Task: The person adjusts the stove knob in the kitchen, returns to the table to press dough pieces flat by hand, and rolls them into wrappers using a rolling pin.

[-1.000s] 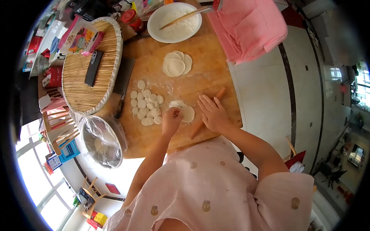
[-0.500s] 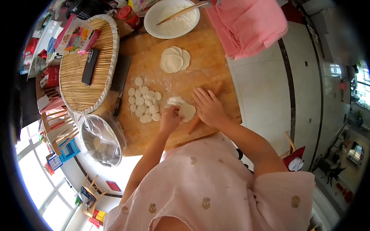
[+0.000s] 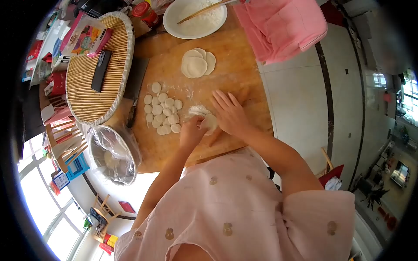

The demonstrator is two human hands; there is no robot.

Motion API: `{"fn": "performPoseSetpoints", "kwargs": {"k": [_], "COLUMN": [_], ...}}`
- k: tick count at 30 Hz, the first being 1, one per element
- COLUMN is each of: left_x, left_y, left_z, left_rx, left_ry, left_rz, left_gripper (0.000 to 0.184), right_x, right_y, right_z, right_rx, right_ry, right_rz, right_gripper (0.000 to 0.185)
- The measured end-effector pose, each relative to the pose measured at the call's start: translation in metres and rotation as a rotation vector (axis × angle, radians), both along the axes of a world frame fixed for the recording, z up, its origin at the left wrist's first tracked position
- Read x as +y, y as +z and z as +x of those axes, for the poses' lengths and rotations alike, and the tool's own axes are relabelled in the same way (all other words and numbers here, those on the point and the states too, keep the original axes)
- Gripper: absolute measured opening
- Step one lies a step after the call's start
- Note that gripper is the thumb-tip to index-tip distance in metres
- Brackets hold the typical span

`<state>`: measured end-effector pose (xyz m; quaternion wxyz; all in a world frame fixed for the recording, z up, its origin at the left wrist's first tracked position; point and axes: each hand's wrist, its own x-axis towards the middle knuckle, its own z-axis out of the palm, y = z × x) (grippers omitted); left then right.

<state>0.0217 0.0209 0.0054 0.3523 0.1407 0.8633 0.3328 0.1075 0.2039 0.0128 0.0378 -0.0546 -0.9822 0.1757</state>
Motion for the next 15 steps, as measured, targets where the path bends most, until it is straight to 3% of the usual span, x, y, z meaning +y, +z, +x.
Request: {"fn": "performPoseSetpoints", "kwargs": {"k": [1,4,10,12,15], "left_x": [0.006,0.025,-0.008,-0.009,0.013], "left_y": [0.009,0.039,-0.018,-0.01,0.018], "left_z": [-0.002,-0.017,-0.003,0.007,-0.003], "left_rx": [0.111,0.069,-0.154,-0.013,0.124], "left_ry": [-0.088,-0.168,0.236,0.111,-0.035], "left_rz": [-0.088,-0.208,0.265,0.227,-0.062], "left_gripper": [0.034,0.035,0.029,0.026,0.02], "right_x": [-0.007,-0.018,0.007,0.004,-0.014], "right_y": [0.003,0.001,0.01,0.008,-0.004], "right_z": [-0.032,-0.055,0.037,0.032,-0.047], "right_rx": [0.049,0.115,-0.044,-0.018,0.091], "right_ry": [-0.014,-0.03,0.059,0.043,0.001], "right_rz": [-0.01,-0.007,0.059,0.062,0.029], "right_gripper": [0.048,0.048,0.046,0.047,0.049]}}
